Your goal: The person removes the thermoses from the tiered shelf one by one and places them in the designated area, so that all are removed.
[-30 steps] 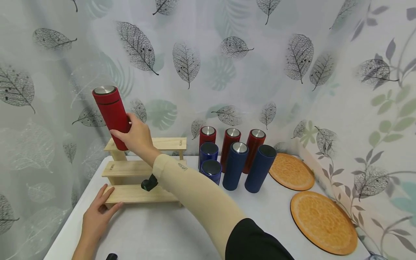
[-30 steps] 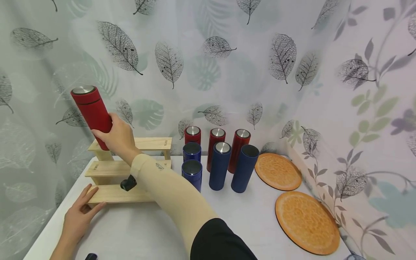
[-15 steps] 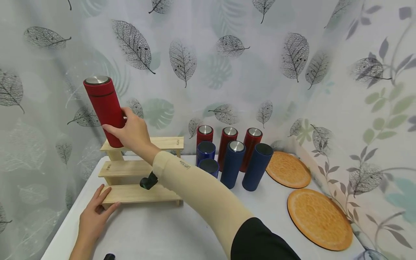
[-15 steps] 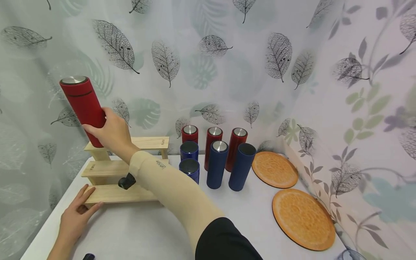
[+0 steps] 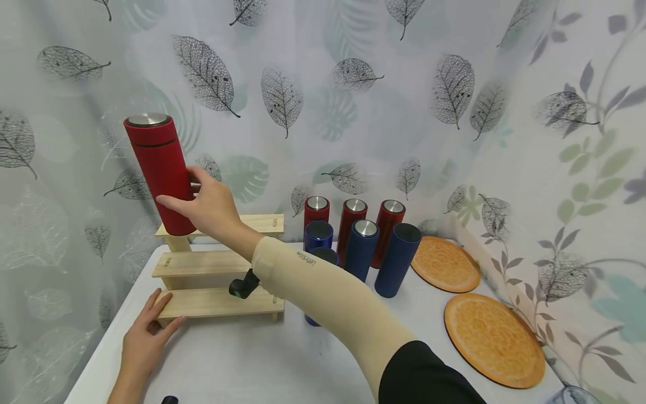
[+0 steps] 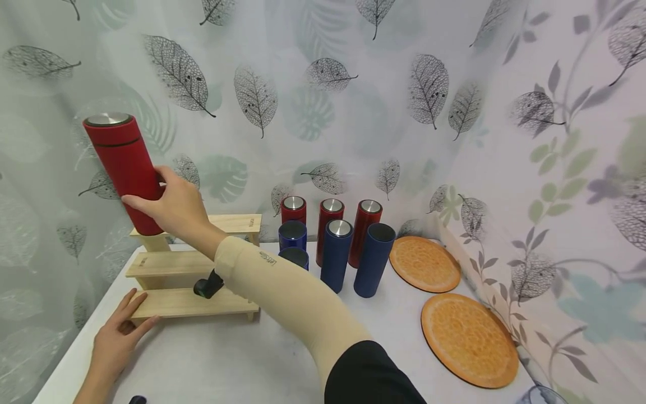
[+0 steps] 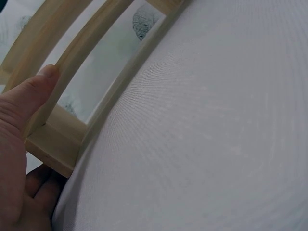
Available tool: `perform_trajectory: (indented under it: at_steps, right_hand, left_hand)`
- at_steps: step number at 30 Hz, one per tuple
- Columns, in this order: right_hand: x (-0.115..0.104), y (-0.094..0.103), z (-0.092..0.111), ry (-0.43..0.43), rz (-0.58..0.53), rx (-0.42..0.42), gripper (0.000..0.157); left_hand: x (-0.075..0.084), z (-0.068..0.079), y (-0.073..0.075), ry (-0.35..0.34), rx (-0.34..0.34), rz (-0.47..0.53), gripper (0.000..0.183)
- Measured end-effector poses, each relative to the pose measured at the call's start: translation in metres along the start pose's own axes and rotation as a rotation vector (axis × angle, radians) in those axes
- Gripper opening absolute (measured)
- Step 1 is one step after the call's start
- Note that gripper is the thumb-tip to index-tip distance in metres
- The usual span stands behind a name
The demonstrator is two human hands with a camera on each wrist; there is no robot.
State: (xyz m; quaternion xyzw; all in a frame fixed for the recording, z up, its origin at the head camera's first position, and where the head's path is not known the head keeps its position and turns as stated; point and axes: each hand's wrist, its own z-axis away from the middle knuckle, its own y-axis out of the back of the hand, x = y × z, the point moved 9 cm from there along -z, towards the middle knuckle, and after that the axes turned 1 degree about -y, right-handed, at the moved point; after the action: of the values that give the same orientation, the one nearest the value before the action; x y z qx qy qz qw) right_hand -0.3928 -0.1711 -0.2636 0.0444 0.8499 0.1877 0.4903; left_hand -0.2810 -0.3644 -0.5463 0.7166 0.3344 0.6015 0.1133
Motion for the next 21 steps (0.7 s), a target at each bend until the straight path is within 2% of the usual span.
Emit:
perform_trajectory:
  at_steps: [7,21]
  right_hand:
    - [-0.005,0.015,0.01,0.027,-0.061,-0.018,0.064]
    - [-0.011,0.039,0.037,0.08,-0.11,-0.084,0.064]
  left_hand:
    - [-0.004,0.001,0.0,0.022,0.0,-0.031,0.079]
    - [-0.004,-0.001,-0.002,0.036,-0.021,-0.021,0.08]
